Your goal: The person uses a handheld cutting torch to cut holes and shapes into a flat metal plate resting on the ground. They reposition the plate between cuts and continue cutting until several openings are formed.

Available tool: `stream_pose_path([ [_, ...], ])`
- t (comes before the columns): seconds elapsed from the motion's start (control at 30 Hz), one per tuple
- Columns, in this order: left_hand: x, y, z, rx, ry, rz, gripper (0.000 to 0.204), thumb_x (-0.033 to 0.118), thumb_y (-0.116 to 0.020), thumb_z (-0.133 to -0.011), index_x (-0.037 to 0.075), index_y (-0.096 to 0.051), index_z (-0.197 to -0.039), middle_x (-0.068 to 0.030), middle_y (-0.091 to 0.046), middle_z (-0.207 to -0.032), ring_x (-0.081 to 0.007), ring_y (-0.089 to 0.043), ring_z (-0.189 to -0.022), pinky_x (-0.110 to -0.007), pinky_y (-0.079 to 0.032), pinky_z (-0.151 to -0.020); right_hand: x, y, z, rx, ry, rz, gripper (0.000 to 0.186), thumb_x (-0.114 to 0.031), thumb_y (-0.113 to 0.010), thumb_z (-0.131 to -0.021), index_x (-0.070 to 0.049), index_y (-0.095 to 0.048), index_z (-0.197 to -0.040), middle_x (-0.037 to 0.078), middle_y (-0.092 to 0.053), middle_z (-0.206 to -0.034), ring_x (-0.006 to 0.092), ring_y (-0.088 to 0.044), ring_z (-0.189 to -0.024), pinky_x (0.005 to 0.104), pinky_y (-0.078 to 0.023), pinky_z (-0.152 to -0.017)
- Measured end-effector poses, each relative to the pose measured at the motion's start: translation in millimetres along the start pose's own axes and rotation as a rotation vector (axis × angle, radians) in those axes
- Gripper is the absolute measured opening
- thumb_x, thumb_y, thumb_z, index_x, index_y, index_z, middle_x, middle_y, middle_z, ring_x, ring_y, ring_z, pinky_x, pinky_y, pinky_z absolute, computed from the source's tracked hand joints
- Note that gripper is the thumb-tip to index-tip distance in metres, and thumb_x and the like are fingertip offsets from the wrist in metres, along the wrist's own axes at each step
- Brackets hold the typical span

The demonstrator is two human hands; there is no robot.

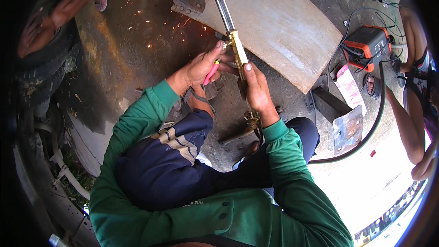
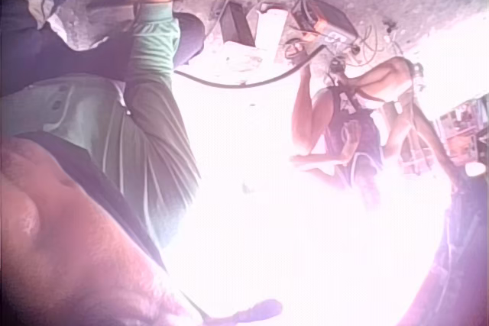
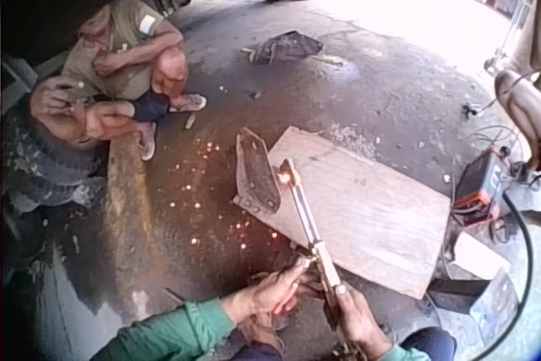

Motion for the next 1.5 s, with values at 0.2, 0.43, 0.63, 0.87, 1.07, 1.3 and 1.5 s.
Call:
stream_pose_path([
  [0.2,-3.2,5.2,-4.1,-0.068,0.017,-0.018,0.085,0.074,-0.028,-0.101,0.005,-0.052,-0.145,-0.0165,-0.072,-0.122,-0.0065,-0.055,-0.055,-0.018,-0.04,-0.043,2.2,2.2,1.3,-0.011,0.025,-0.036,0.067,-0.061,-0.034,-0.106,0.0,-0.06,-0.113,0.005,-0.054,-0.067,0.0141,-0.05,-0.051,0.0287,-0.041,-0.044],
  [0.43,-10.8,5.0,-9.7,-0.102,-0.018,0.08,0.084,0.073,-0.023,-0.102,0.009,-0.041,-0.152,-0.0149,-0.06,-0.141,-0.0179,-0.07,-0.107,-0.017,-0.041,-0.046,3.9,3.3,0.0,0.011,0.064,0.025,0.062,-0.051,-0.041,-0.107,0.002,-0.055,-0.135,0.002,-0.052,-0.064,0.0115,-0.048,-0.05,0.0284,-0.036,-0.047],
  [0.63,-22.0,9.0,-12.3,-0.148,-0.026,0.161,0.086,0.075,-0.021,-0.101,0.01,-0.04,-0.153,-0.0144,-0.06,-0.141,-0.0206,-0.07,-0.111,-0.016,-0.04,-0.046,2.5,0.2,-1.2,0.049,0.127,0.263,0.062,-0.047,-0.043,-0.106,0.005,-0.053,-0.138,0.011,-0.058,-0.068,0.0229,-0.061,-0.062,0.0375,-0.048,-0.061],
  [0.87,-30.3,7.9,-19.6,-0.154,-0.02,0.188,0.09,0.078,-0.021,-0.099,0.008,-0.041,-0.152,-0.0134,-0.061,-0.139,-0.0184,-0.068,-0.111,-0.016,-0.042,-0.047,-4.4,1.5,1.6,0.101,0.196,0.403,0.059,-0.045,-0.044,-0.106,0.005,-0.054,-0.136,0.019,-0.063,-0.072,0.0358,-0.068,-0.073,0.0441,-0.05,-0.069],
  [1.07,-25.2,4.0,-18.5,-0.173,-0.049,0.149,0.093,0.08,-0.02,-0.098,0.006,-0.039,-0.152,-0.0146,-0.059,-0.142,-0.0145,-0.068,-0.108,-0.016,-0.043,-0.047,5.8,5.5,-5.1,0.103,0.228,0.436,0.056,-0.047,-0.045,-0.105,0.001,-0.055,-0.132,0.028,-0.068,-0.083,0.0499,-0.067,-0.091,0.0519,-0.051,-0.08],
  [1.3,-31.9,6.8,-22.9,-0.137,-0.011,0.178,0.093,0.08,-0.022,-0.098,0.006,-0.039,-0.152,-0.0127,-0.058,-0.144,-0.0167,-0.065,-0.113,-0.018,-0.043,-0.051,-0.3,7.7,-4.8,0.095,0.233,0.489,0.06,-0.052,-0.044,-0.103,0.002,-0.055,-0.127,0.03,-0.069,-0.088,0.0508,-0.067,-0.089,0.0564,-0.051,-0.079],
  [1.5,-34.3,5.9,-26.7,-0.151,-0.005,0.197,0.094,0.081,-0.024,-0.096,0.007,-0.039,-0.152,-0.0121,-0.058,-0.144,-0.0157,-0.064,-0.114,-0.018,-0.043,-0.05,11.8,10.3,-8.4,0.127,0.267,0.485,0.064,-0.055,-0.044,-0.102,0.003,-0.055,-0.128,0.03,-0.069,-0.085,0.0508,-0.066,-0.088,0.0575,-0.051,-0.079],
])
Point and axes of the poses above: each hand's wrist, its own z-axis away from the middle knuckle, its own y-axis out of the back of the hand, x = y × z, the point moved 1 cm from there along -z, towards the middle knuckle
